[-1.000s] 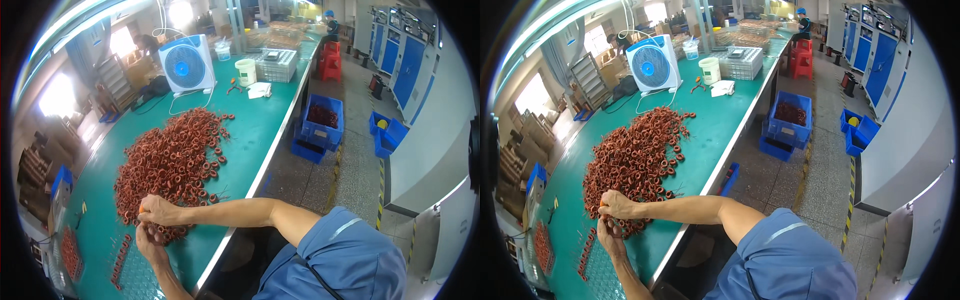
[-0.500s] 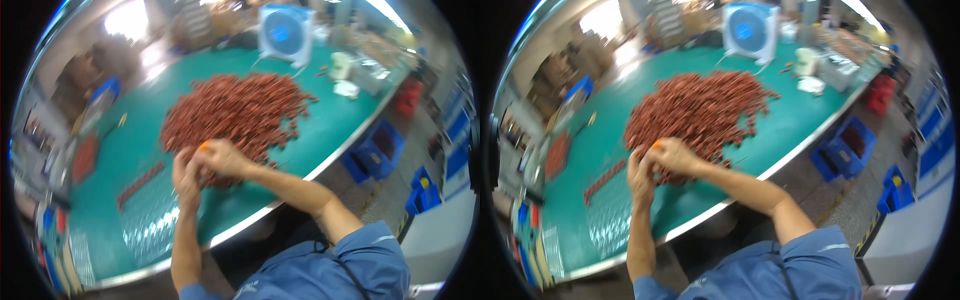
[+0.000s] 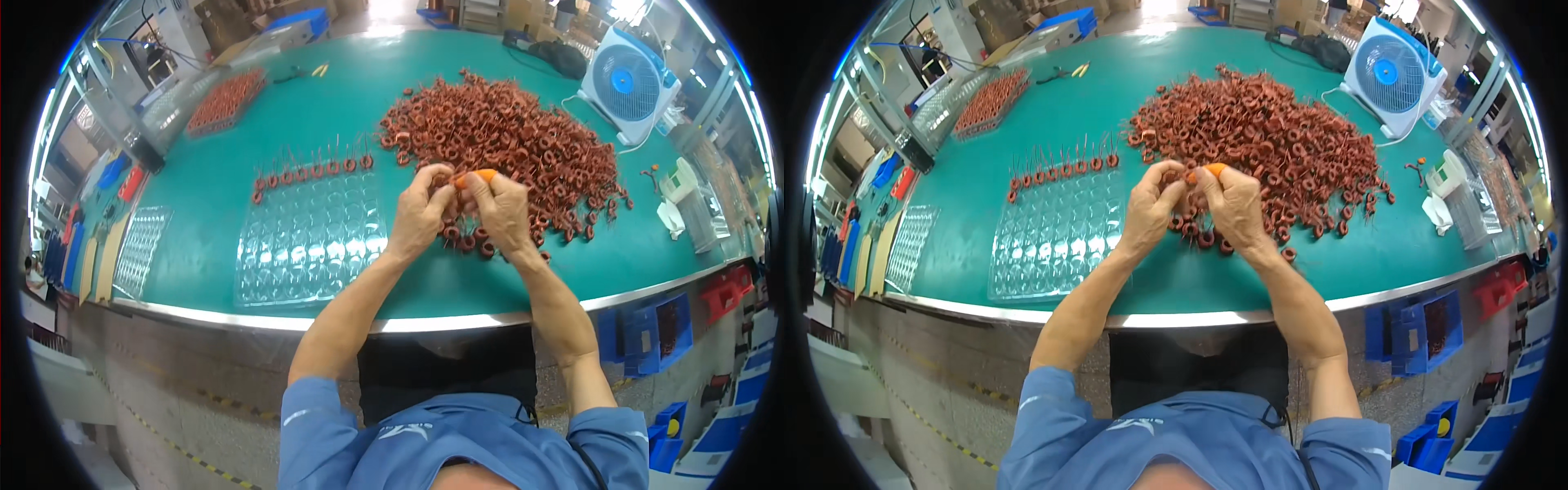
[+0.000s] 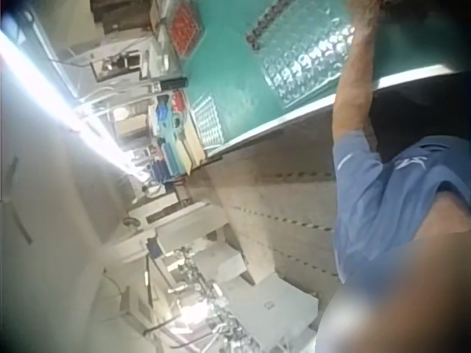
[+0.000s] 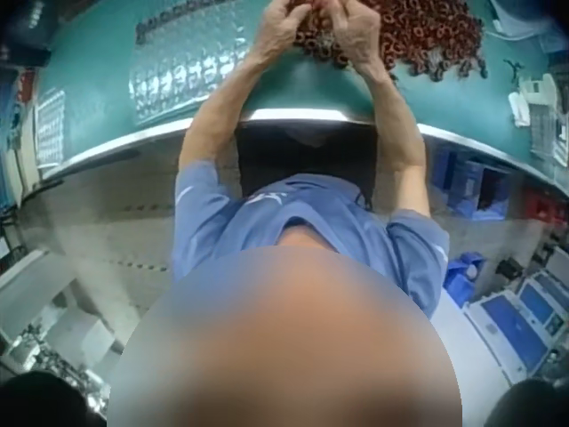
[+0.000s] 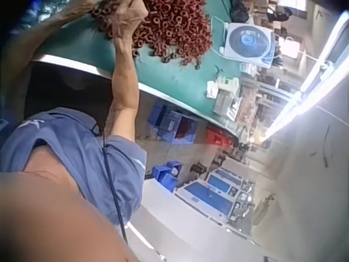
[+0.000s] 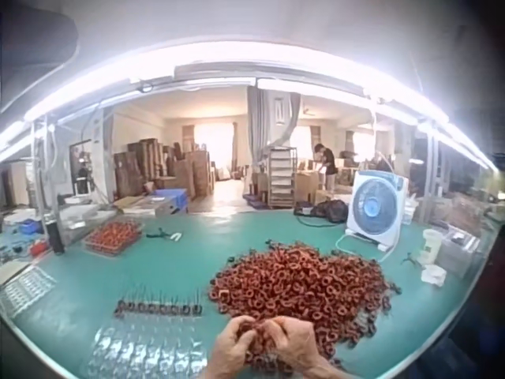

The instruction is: Picking up copper wire coils from a pile and placing them into a plastic grid tray for organization.

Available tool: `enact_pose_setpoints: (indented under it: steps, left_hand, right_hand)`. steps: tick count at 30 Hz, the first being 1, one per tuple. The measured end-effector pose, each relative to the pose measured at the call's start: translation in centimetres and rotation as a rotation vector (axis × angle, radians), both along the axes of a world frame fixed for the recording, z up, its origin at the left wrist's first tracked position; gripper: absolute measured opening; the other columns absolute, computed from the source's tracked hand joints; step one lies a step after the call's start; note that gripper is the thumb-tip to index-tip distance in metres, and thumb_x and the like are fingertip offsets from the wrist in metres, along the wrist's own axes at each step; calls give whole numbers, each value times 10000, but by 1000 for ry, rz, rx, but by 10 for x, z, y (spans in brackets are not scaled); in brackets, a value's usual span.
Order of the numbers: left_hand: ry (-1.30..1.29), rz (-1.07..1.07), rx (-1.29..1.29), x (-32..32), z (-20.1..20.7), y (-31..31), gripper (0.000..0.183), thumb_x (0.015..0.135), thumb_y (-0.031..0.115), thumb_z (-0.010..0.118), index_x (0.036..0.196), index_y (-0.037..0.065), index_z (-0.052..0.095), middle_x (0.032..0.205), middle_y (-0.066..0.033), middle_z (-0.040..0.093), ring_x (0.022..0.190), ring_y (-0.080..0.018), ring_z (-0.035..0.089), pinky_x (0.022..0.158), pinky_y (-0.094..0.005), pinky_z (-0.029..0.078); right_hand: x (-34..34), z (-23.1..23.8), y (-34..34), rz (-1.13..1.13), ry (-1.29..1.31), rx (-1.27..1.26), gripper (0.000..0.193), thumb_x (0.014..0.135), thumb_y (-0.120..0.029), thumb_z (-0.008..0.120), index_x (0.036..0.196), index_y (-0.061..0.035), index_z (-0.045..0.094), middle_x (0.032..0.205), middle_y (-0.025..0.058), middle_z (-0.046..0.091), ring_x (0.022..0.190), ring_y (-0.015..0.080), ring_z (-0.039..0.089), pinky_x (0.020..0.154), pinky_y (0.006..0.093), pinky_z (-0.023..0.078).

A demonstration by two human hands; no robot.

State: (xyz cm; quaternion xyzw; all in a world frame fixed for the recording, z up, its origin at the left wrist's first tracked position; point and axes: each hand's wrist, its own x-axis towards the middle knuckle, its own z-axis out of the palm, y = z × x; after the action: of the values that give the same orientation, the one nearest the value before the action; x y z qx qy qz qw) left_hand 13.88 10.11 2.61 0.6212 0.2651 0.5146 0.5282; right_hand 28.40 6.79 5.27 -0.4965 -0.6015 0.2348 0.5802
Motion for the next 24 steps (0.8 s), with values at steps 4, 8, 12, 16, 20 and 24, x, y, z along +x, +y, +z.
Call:
enact_pose_setpoints:
  steps: [4, 8, 12, 16, 20, 24]
  left_hand:
    - [5, -1, -7, -3, -6, 3, 197, 966, 95, 542, 1146, 18, 519, 771, -34, 605, 630, -84, 573, 545, -226, 462]
    - [-82, -169, -115, -1, 1, 2, 209, 979, 140, 539, 1148, 22, 505, 746, -38, 584, 631, -108, 582, 576, -232, 471]
    - [-207, -388, -274, -6, 6, 2, 251, 997, 259, 527, 1118, 39, 510, 671, -19, 508, 557, -131, 542, 504, -240, 424]
    - [-169, -489, -359, -13, 16, -1, 477, 1010, 477, 402, 1014, 27, 559, 633, -15, 465, 500, -145, 496, 471, -260, 409]
    - [-102, -393, -319, -7, 20, -11, 462, 1038, 420, 370, 1017, 2, 566, 680, -25, 521, 600, -137, 545, 569, -250, 448]
    - [91, -321, -94, -10, 34, -31, 257, 1024, 216, 464, 1157, -2, 490, 822, -49, 579, 673, -123, 576, 602, -253, 478]
  right_hand:
    - [3, 7, -3, 24, -54, -37, 242, 955, -206, 606, 903, 18, 678, 629, 34, 629, 517, 70, 557, 457, 229, 428]
    - [16, 8, 5, -5, 65, -133, 276, 914, -269, 674, 998, -6, 665, 670, 3, 616, 539, 48, 542, 468, 205, 423]
    - [17, 0, 8, 72, 41, 83, 456, 866, -242, 736, 1225, -20, 564, 771, -5, 587, 667, 51, 564, 553, 196, 453]
    - [15, 8, 7, 283, 297, 0, 388, 894, -181, 699, 1223, -20, 571, 795, -3, 597, 677, 55, 555, 566, 193, 458]
    - [16, 21, -2, 234, 134, -228, 180, 935, -192, 626, 971, -16, 631, 679, -17, 589, 499, 8, 459, 429, 158, 325]
    - [16, 36, -19, 246, 109, -307, 226, 960, -235, 599, 967, -11, 630, 654, -17, 580, 503, 11, 480, 430, 151, 345]
